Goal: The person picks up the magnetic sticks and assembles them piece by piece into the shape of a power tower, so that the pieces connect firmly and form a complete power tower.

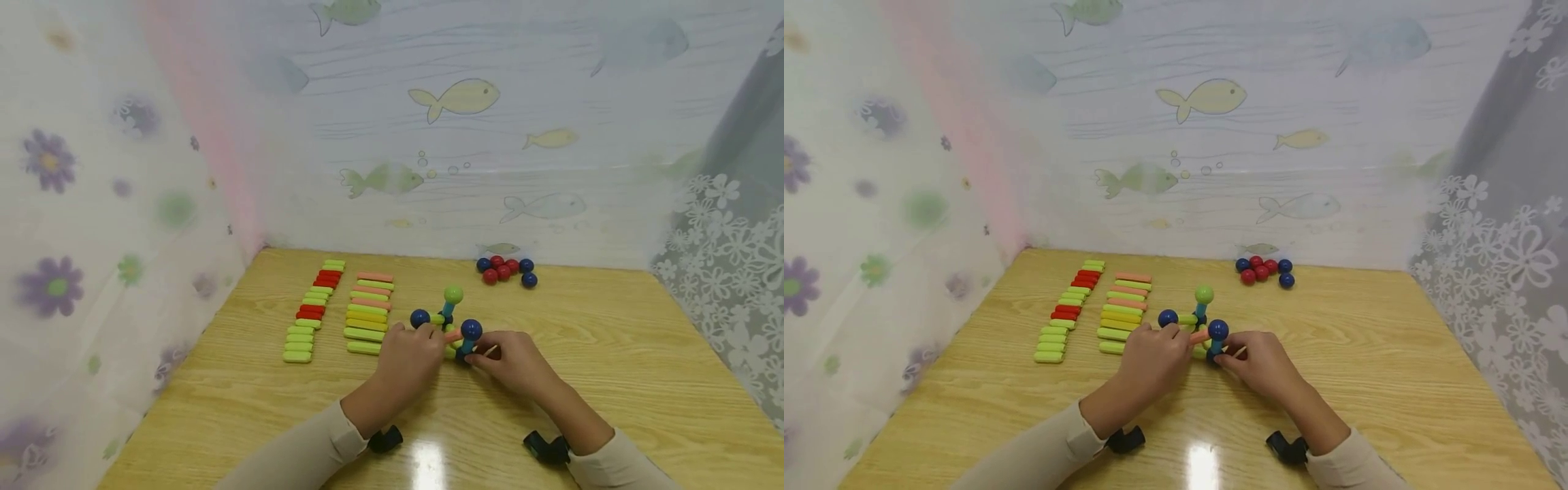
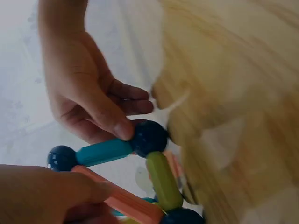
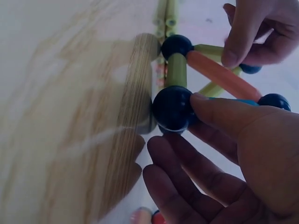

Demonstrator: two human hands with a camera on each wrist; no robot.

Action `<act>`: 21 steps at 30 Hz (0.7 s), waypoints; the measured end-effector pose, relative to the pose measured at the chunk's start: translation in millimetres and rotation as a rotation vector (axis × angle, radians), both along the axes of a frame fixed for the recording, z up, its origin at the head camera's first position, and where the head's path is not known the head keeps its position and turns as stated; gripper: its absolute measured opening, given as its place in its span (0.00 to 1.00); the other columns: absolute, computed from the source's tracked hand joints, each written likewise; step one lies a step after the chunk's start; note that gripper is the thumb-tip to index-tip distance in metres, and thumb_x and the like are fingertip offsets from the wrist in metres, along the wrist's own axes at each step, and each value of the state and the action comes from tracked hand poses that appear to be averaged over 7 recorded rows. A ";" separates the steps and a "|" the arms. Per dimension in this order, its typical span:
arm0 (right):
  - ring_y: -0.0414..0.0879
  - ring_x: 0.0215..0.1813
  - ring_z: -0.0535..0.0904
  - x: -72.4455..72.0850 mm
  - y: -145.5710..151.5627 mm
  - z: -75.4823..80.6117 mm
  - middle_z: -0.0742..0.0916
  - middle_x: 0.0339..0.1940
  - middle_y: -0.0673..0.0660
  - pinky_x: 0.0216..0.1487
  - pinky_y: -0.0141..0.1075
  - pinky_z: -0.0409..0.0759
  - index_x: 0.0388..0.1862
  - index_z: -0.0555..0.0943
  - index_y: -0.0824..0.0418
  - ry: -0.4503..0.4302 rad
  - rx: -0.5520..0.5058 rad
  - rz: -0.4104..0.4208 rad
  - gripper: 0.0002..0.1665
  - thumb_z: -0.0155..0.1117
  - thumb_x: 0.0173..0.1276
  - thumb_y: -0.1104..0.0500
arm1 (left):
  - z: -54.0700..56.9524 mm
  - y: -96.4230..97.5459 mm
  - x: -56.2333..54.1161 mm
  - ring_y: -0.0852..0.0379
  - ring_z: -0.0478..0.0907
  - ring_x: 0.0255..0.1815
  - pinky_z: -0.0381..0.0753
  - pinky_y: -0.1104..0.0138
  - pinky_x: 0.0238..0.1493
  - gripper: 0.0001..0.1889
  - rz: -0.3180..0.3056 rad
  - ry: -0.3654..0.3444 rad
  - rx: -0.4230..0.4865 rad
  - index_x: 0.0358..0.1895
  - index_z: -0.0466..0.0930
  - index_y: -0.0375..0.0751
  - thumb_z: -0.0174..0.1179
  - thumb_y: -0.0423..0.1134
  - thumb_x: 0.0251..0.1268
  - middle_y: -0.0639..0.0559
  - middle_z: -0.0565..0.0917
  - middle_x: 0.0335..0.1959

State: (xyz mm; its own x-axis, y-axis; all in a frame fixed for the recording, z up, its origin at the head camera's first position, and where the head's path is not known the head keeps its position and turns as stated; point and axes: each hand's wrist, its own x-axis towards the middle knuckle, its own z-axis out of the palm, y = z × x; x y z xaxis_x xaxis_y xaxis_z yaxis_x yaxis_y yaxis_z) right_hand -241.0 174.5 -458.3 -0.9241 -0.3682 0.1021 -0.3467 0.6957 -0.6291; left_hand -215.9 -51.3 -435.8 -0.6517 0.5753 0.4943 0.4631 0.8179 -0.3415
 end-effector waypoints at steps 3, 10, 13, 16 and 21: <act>0.37 0.34 0.86 2.0 -2.4 1.8 0.90 0.34 0.44 0.36 0.31 0.84 0.36 0.90 0.47 -0.002 -0.009 0.006 0.03 0.77 0.66 0.52 | 4.5 -0.4 4.4 0.61 0.67 0.15 0.61 0.66 0.14 0.16 0.077 -0.160 -0.063 0.27 0.86 0.53 0.62 0.52 0.74 0.58 0.76 0.18; 0.36 0.34 0.85 7.3 -10.8 4.4 0.89 0.32 0.44 0.36 0.30 0.83 0.38 0.89 0.48 -0.009 0.003 0.029 0.05 0.77 0.66 0.51 | -3.0 -6.7 0.6 0.61 0.63 0.13 0.60 0.66 0.12 0.27 0.143 -0.490 0.094 0.15 0.71 0.53 0.62 0.63 0.69 0.58 0.67 0.14; 0.37 0.35 0.85 11.1 -15.1 5.1 0.89 0.33 0.45 0.37 0.30 0.83 0.43 0.89 0.52 -0.045 -0.020 0.072 0.09 0.76 0.66 0.52 | -8.0 -11.0 -2.5 0.62 0.66 0.14 0.62 0.67 0.12 0.29 0.120 -0.555 0.174 0.20 0.75 0.52 0.63 0.72 0.62 0.59 0.68 0.15; 0.40 0.39 0.86 15.5 -18.4 5.9 0.89 0.37 0.46 0.39 0.31 0.84 0.52 0.88 0.57 -0.107 -0.061 0.153 0.16 0.75 0.68 0.54 | -10.6 -14.2 -4.7 0.63 0.68 0.16 0.64 0.69 0.14 0.36 0.099 -0.596 0.215 0.37 0.84 0.46 0.63 0.79 0.53 0.59 0.70 0.17; 0.42 0.40 0.85 17.4 -16.1 7.5 0.88 0.39 0.46 0.39 0.32 0.83 0.48 0.88 0.54 -0.168 -0.071 0.142 0.08 0.70 0.71 0.57 | -11.4 -15.8 -7.5 0.63 0.69 0.18 0.64 0.70 0.15 0.38 0.073 -0.635 0.295 0.48 0.83 0.44 0.66 0.77 0.53 0.59 0.72 0.19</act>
